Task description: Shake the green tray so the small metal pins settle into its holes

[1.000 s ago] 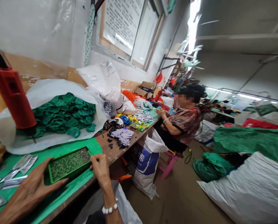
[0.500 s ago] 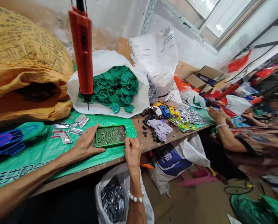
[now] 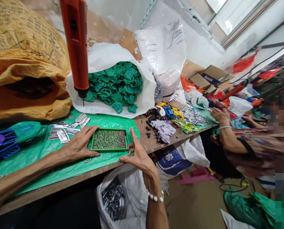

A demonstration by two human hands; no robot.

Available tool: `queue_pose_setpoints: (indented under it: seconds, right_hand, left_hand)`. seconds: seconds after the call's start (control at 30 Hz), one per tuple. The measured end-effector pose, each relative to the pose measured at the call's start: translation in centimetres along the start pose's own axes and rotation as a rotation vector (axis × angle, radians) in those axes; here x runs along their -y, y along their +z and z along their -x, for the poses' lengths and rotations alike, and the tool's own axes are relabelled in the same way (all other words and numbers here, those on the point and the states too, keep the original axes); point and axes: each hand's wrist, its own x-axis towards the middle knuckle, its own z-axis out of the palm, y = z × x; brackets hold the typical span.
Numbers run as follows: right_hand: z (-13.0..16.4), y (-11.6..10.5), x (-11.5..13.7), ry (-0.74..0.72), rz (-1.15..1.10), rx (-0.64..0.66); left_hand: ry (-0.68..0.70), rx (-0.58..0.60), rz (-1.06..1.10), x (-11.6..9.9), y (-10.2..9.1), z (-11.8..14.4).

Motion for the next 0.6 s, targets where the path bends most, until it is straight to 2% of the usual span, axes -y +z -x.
queue_pose_setpoints:
  seconds: [0.07,0.17,0.37,0.47,0.6]
  right_hand:
    - [-0.6,-0.7,0.5,0.007,0.07,0.09]
    - [-1.8,-1.0,1.1,-0.022,0.157,0.132]
    - [-2.2,-0.7,2.5,-0.071,0.272,0.088]
    - [-1.4,-1.1,3.7,-0.181,0.375,0.07]
    - [-1.1,-1.7,4.7,-0.211,0.41,0.06]
  left_hand:
    - [0.015,-0.022,-0.027,0.1,0.0,0.0]
    - [0.026,-0.041,-0.032,0.1,-0.1,0.0]
    - [0.01,-0.044,-0.041,-0.1,-0.5,0.2]
    - [0.03,0.01,0.002,-0.4,-0.9,0.3]
    - [-0.007,0.064,0.068,-0.8,-1.5,0.1]
